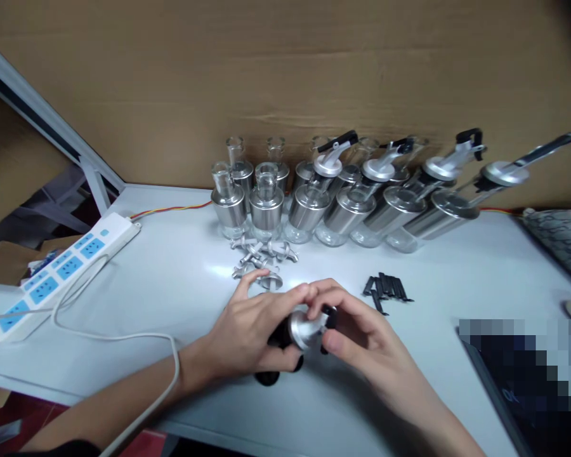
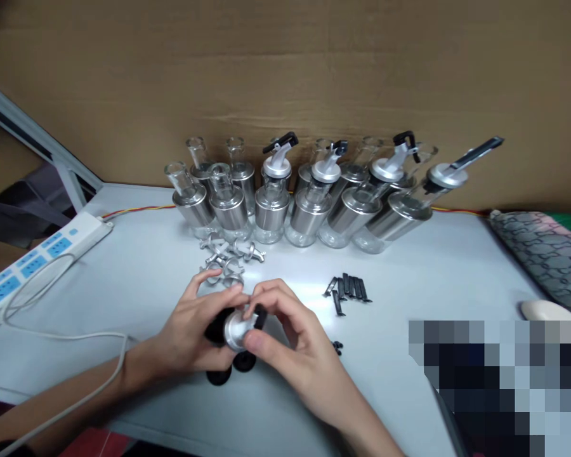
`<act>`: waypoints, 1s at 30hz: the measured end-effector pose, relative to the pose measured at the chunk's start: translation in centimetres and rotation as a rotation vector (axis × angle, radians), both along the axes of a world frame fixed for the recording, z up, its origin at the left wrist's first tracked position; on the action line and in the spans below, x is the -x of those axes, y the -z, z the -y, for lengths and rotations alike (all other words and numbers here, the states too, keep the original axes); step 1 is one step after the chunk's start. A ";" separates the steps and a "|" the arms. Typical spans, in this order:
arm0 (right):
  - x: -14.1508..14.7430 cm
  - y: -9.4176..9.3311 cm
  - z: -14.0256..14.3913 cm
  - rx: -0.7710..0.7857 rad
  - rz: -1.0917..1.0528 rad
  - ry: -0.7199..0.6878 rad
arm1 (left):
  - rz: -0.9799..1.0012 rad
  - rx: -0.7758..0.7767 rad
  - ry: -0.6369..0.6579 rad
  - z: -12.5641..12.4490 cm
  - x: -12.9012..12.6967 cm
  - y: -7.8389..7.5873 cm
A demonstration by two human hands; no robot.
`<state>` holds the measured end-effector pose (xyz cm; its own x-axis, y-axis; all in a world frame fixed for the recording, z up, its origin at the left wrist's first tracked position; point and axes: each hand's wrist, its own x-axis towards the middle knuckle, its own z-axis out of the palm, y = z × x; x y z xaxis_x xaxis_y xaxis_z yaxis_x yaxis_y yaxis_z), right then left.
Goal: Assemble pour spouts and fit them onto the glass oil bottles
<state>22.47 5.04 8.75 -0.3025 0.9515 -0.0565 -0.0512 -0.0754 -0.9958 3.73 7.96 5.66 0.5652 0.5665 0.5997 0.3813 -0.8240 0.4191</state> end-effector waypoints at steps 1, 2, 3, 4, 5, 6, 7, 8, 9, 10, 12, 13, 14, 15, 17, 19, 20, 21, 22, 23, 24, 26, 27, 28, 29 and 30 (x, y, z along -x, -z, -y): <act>0.1 0.0 0.0 0.011 -0.083 0.044 | 0.025 -0.005 -0.005 -0.1 0.0 0.0; 0.2 0.0 0.0 0.037 -0.176 0.094 | 0.041 -0.002 -0.004 -0.1 0.1 0.0; 0.3 -0.1 0.0 0.070 -0.270 0.149 | 0.049 -0.001 0.001 -0.1 0.1 0.0; 0.3 -0.3 -0.1 0.109 -0.351 0.201 | 0.049 0.001 0.009 -0.1 0.1 -0.1; 0.3 -0.5 -0.2 0.147 -0.408 0.249 | 0.042 0.001 0.017 -0.1 0.0 -0.2; 0.3 -0.7 -0.3 0.175 -0.436 0.290 | 0.030 -0.002 0.023 0.0 0.0 -0.3; 0.2 -1.0 -0.4 0.189 -0.444 0.328 | 0.017 -0.010 0.028 0.1 -0.1 -0.4; 0.1 -1.3 -0.5 0.190 -0.442 0.362 | 0.001 -0.018 0.030 0.2 -0.3 -0.6; -0.1 -1.5 -0.6 0.182 -0.434 0.388 | -0.017 -0.026 0.030 0.3 -0.4 -0.7; -0.2 -1.8 -0.6 0.163 -0.417 0.407 | -0.037 -0.032 0.029 0.3 -0.5 -0.8; -0.3 -2.3 -0.8 0.089 -0.348 0.424 | -0.072 -0.037 0.027 0.4 -0.6 -0.9; -0.2 -2.6 -1.0 0.044 -0.292 0.428 | -0.089 -0.036 0.027 0.4 -0.7 -1.0; 0.0 -2.9 -1.3 -0.006 -0.219 0.427 | -0.104 -0.032 0.027 0.3 -0.7 -1.0; 0.3 -3.3 -1.6 -0.056 -0.136 0.422 | -0.115 -0.029 0.026 0.3 -0.6 -0.9; 1.0 -4.2 -2.5 -0.143 0.064 0.389 | -0.122 -0.031 0.025 0.2 -0.6 -0.8; 1.9 -5.0 -3.9 -0.233 0.296 0.345 | -0.121 -0.045 0.021 0.1 -0.5 -0.6; 2.4 -5.3 -4.7 -0.293 0.416 0.334 | -0.118 -0.053 0.018 0.1 -0.5 -0.5; 2.9 -5.5 -5.5 -0.371 0.528 0.335 | -0.116 -0.059 0.016 0.1 -0.5 -0.5; 3.4 -5.7 -6.3 -0.443 0.634 0.315 | -0.117 -0.062 0.014 0.1 -0.5 -0.4; 3.9 -5.8 -7.1 -0.511 0.739 0.287 | -0.118 -0.066 0.013 0.1 -0.5 -0.4; 4.4 -5.9 -7.8 -0.568 0.848 0.246 | -0.121 -0.068 0.015 0.2 -0.6 -0.4; 5.3 -5.9 -9.0 -0.640 1.047 0.200 | -0.124 -0.069 0.018 0.2 -0.6 -0.4; 5.7 -5.8 -9.5 -0.659 1.123 0.205 | -0.126 -0.067 0.019 0.2 -0.6 -0.5; 6.0 -5.8 -9.9 -0.671 1.179 0.227 | -0.128 -0.062 0.019 0.1 -0.6 -0.5; 6.2 -5.7 -10.3 -0.679 1.213 0.260 | -0.127 -0.059 0.016 0.1 -0.6 -0.6; 6.4 -5.6 -10.6 -0.688 1.231 0.294 | -0.124 -0.059 0.013 0.1 -0.6 -0.6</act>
<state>16.04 15.62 14.31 -0.1918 0.9151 0.3547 0.9229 0.2911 -0.2520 4.33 7.88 6.27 0.6438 0.5248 0.5569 0.4164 -0.8509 0.3204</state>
